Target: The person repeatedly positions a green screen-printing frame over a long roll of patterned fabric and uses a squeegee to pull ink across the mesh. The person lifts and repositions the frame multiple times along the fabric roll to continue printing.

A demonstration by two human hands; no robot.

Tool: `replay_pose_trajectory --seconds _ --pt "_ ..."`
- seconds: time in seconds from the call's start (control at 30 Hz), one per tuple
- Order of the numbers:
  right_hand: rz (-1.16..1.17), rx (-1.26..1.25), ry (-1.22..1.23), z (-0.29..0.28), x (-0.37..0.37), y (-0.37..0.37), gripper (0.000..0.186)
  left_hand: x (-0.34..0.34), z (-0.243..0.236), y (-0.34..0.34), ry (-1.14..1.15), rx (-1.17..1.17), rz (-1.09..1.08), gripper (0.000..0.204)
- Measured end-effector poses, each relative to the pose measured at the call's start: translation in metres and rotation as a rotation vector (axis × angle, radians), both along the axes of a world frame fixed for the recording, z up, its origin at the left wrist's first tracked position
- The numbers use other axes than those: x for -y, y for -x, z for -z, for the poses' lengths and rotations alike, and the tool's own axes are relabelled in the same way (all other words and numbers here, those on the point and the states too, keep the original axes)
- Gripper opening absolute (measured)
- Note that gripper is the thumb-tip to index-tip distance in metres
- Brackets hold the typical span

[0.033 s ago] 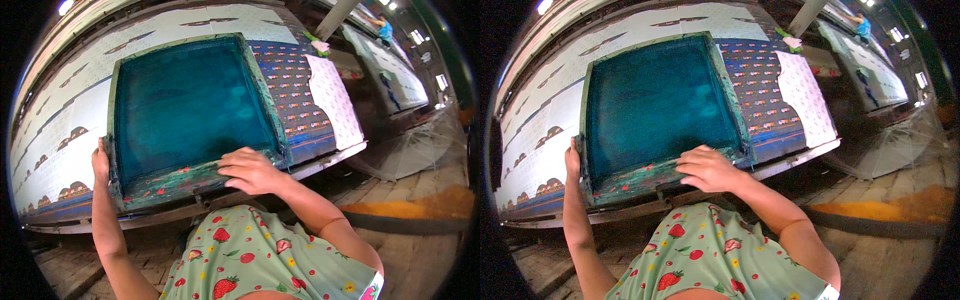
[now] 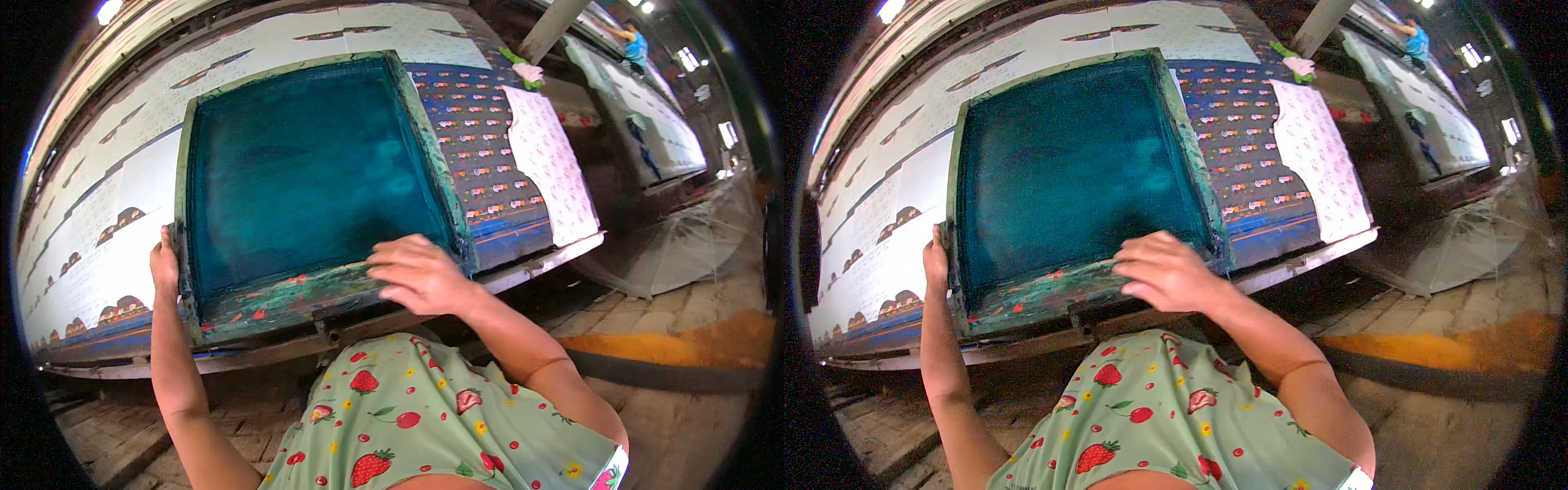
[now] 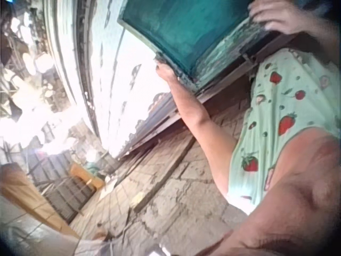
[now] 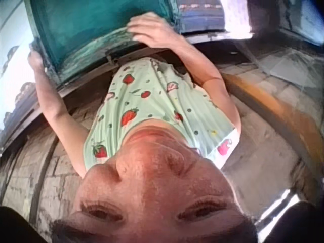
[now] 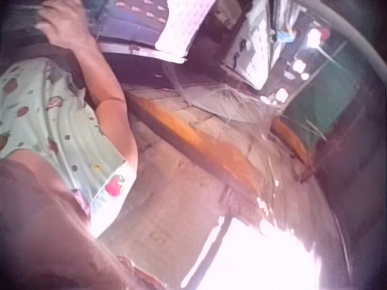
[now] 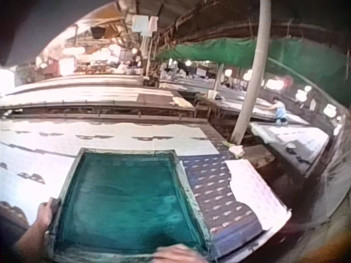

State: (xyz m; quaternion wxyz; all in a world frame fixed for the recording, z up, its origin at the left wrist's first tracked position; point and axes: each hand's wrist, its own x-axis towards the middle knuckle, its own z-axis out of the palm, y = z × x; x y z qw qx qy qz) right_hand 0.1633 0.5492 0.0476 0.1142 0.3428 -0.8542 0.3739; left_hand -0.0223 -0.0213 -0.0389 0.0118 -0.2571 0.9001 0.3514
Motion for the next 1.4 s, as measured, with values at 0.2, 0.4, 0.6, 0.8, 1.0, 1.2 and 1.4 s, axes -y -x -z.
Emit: replay_pose_trajectory --seconds 0.2,0.4,0.6,0.8,1.0,1.2,1.4 --pt "0.391 0.045 0.121 0.039 -0.113 0.019 0.036 0.004 -0.004 -0.001 0.391 0.014 -0.028 0.092" --pt "0.443 0.189 0.103 0.069 -0.134 0.038 0.057 -0.024 -0.018 -0.005 0.523 0.024 -0.067 0.084" --pt "0.435 0.341 0.519 0.108 -0.132 0.054 0.060 0.001 -0.011 -0.001 0.108 0.062 -0.074 0.099" --pt "0.623 0.574 0.870 0.128 -0.141 0.043 0.054 -0.015 -0.007 0.003 -0.363 -0.073 -0.134 0.090" --pt "0.631 0.665 0.998 0.108 -0.145 0.033 0.079 -0.007 0.009 -0.001 -0.249 -0.124 -0.084 0.089" --pt "0.334 0.651 1.197 0.024 -0.121 0.051 0.086 0.019 0.000 0.004 0.002 -0.035 -0.083 0.089" --pt "0.226 0.654 1.316 0.002 -0.195 0.060 0.086 -0.063 -0.064 -0.002 -0.222 -0.027 -0.173 0.091"
